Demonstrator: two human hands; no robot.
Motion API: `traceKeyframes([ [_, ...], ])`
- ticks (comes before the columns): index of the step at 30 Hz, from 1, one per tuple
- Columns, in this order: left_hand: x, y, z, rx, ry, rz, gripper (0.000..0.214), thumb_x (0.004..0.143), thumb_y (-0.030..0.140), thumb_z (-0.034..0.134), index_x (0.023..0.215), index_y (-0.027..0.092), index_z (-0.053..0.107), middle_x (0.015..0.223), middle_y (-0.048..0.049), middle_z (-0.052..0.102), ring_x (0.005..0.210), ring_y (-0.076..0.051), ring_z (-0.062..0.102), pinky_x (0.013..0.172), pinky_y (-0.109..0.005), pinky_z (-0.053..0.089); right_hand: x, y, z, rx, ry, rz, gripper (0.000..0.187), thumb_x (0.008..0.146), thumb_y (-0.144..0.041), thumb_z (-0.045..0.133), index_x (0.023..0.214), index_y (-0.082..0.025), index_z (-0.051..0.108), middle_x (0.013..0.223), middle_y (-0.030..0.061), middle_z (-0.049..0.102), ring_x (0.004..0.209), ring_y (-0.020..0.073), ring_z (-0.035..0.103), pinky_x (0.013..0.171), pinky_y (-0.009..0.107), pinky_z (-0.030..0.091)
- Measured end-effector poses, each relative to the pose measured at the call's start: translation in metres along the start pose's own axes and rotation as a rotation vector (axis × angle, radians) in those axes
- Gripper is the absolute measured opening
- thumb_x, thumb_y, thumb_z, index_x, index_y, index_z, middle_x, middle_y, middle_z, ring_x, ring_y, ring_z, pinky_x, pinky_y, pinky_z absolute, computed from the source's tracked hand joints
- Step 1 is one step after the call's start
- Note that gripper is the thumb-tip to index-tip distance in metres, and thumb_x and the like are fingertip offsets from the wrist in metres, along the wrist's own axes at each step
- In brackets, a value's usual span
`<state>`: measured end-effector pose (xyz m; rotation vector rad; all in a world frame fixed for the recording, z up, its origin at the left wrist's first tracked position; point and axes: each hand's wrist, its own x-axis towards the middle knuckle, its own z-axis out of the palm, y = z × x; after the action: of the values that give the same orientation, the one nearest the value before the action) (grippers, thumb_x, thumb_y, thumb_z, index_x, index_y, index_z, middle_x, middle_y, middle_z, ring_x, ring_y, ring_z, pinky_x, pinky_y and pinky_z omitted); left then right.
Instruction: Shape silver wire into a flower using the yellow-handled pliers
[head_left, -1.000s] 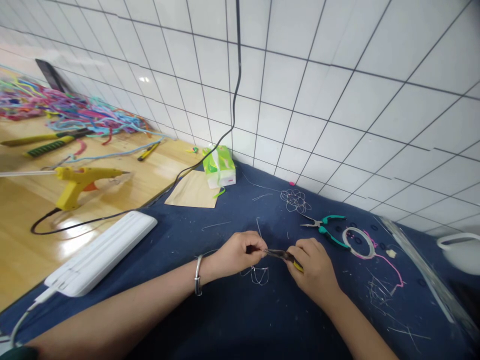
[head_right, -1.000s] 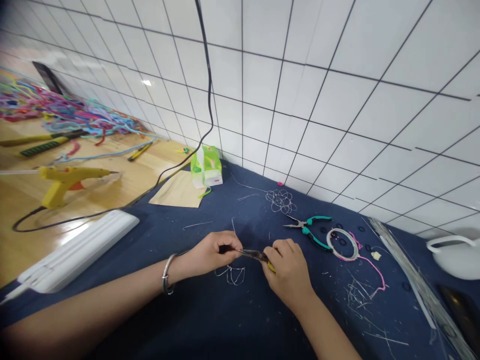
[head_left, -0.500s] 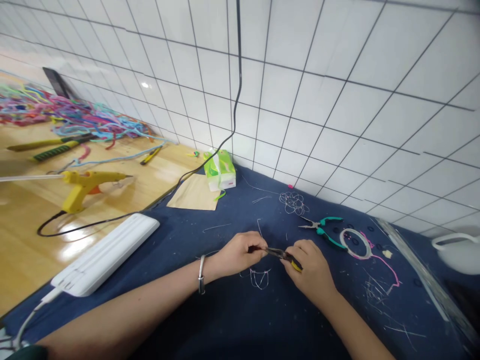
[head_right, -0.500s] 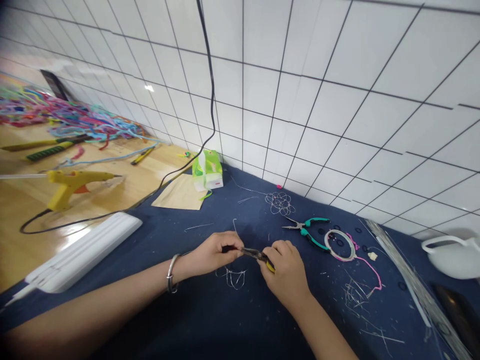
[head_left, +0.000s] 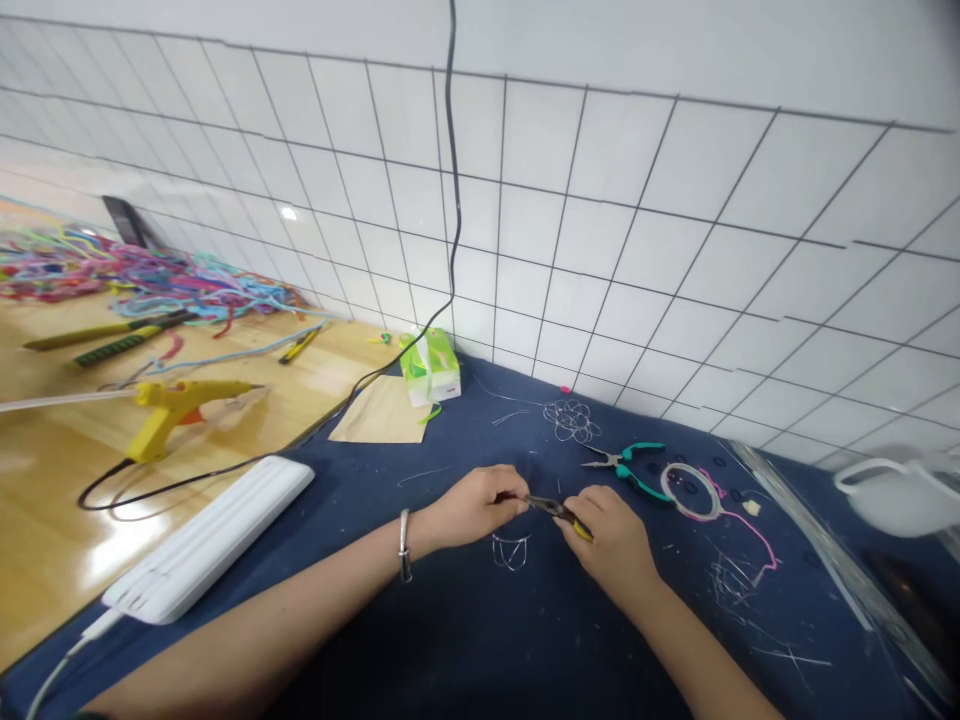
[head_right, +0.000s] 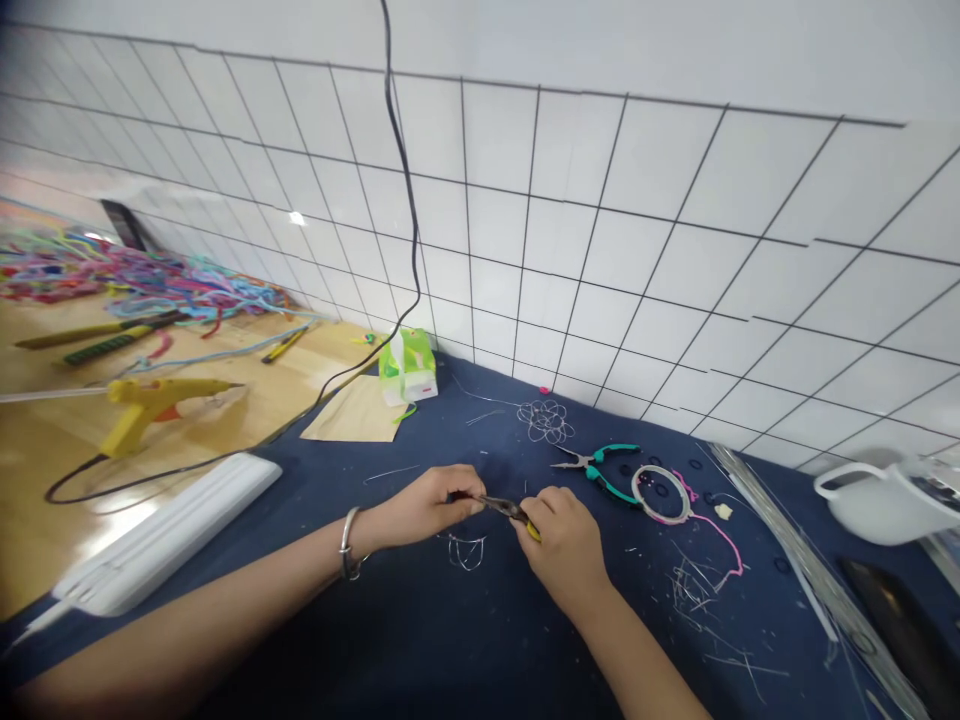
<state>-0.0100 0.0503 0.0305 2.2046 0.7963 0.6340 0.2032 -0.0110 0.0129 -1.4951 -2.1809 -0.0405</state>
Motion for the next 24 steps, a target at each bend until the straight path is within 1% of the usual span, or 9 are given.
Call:
traceKeyframes([
  [3, 0.006, -0.001, 0.000, -0.057, 0.005, -0.003, 0.010, 0.081, 0.016, 0.049, 0.076, 0.015, 0.058, 0.075, 0.0001, 0.053, 0.068, -0.010, 0.050, 0.064, -0.022, 0.038, 0.001, 0.003, -0.001, -0.036, 0.059, -0.004, 0.011, 0.082, -0.024, 0.050, 0.082, -0.020, 0.060, 0.077, 0.0039, 0.053, 0.076, 0.0161, 0.049, 0.071, 0.028, 0.038],
  [6, 0.010, -0.003, 0.004, -0.090, 0.028, 0.004, 0.011, 0.082, 0.017, 0.048, 0.076, 0.015, 0.058, 0.075, -0.0002, 0.053, 0.068, -0.010, 0.049, 0.064, -0.022, 0.038, 0.001, 0.005, 0.000, -0.047, 0.089, -0.003, 0.010, 0.081, -0.023, 0.051, 0.082, -0.020, 0.061, 0.076, 0.0041, 0.053, 0.076, 0.0161, 0.049, 0.071, 0.028, 0.038],
  [13, 0.009, -0.009, 0.013, -0.125, 0.087, -0.012, 0.014, 0.083, 0.018, 0.048, 0.075, 0.015, 0.059, 0.072, -0.0010, 0.054, 0.069, -0.011, 0.049, 0.065, -0.024, 0.038, 0.001, 0.006, 0.005, -0.086, 0.083, 0.009, 0.011, 0.081, -0.019, 0.049, 0.083, -0.019, 0.060, 0.077, 0.0045, 0.052, 0.074, 0.0166, 0.047, 0.070, 0.030, 0.037],
  [19, 0.008, -0.006, 0.016, -0.198, 0.130, -0.029, 0.014, 0.083, 0.018, 0.049, 0.075, 0.014, 0.060, 0.073, -0.0016, 0.055, 0.069, -0.011, 0.051, 0.066, -0.024, 0.039, 0.001, 0.004, 0.004, -0.116, 0.075, -0.006, 0.013, 0.082, -0.020, 0.048, 0.086, -0.018, 0.060, 0.076, 0.0051, 0.052, 0.073, 0.0173, 0.045, 0.070, 0.031, 0.037],
  [24, 0.008, -0.003, 0.020, -0.231, 0.149, -0.066, 0.015, 0.083, 0.022, 0.050, 0.075, 0.014, 0.060, 0.072, -0.0010, 0.054, 0.068, -0.011, 0.050, 0.065, -0.024, 0.039, 0.001, 0.004, 0.007, -0.033, 0.096, 0.028, 0.012, 0.082, -0.020, 0.049, 0.084, -0.018, 0.060, 0.077, 0.0051, 0.054, 0.074, 0.0168, 0.047, 0.071, 0.031, 0.039],
])
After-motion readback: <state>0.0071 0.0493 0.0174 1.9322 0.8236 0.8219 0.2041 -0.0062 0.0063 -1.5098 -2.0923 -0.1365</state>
